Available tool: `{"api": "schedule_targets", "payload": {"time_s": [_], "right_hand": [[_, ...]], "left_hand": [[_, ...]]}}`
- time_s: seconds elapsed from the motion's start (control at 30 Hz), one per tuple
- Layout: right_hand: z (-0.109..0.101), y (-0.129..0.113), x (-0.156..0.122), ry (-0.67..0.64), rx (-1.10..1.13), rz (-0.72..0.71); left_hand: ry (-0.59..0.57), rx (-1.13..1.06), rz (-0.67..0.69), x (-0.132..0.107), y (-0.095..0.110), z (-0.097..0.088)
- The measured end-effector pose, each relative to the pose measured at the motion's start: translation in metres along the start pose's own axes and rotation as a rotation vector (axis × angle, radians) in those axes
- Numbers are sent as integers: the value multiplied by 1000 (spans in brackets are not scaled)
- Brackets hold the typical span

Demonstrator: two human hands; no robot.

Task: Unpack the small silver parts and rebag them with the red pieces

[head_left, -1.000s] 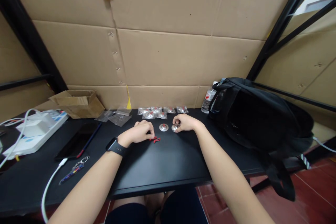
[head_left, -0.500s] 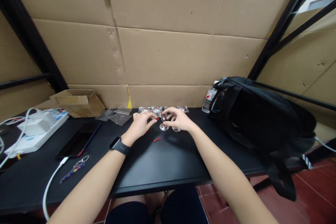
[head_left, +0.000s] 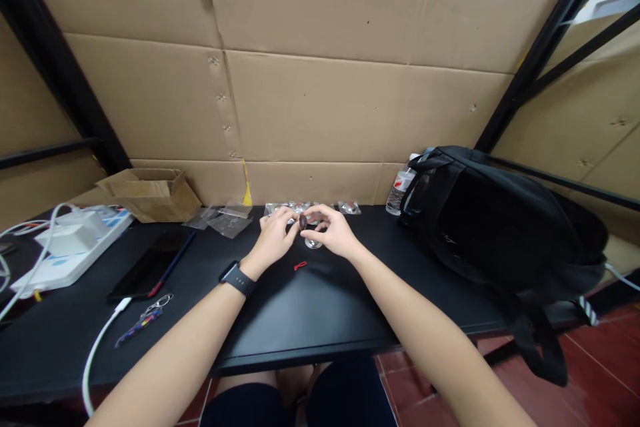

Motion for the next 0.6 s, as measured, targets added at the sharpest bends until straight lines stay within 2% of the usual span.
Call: {"api": "schedule_targets", "payload": {"time_s": [0.13, 0.27, 0.6], "right_hand": [[-1, 1, 0, 28, -15, -14], [0, 6, 0, 31, 13, 34], [6, 16, -1, 20, 64, 76]], "left_hand": [[26, 11, 28, -1, 2, -1], [58, 52, 48, -1, 2, -2], [126, 140, 21, -2, 0, -3]]}}
Point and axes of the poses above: each hand's wrist, its own x-axis towards the middle knuckle, its own z-axis out of the palm, y = z × x, the point moved 4 cm from there along x, towards the middle knuckle, and after that the axes turned 1 degree about -z, right-handed, at the moved point
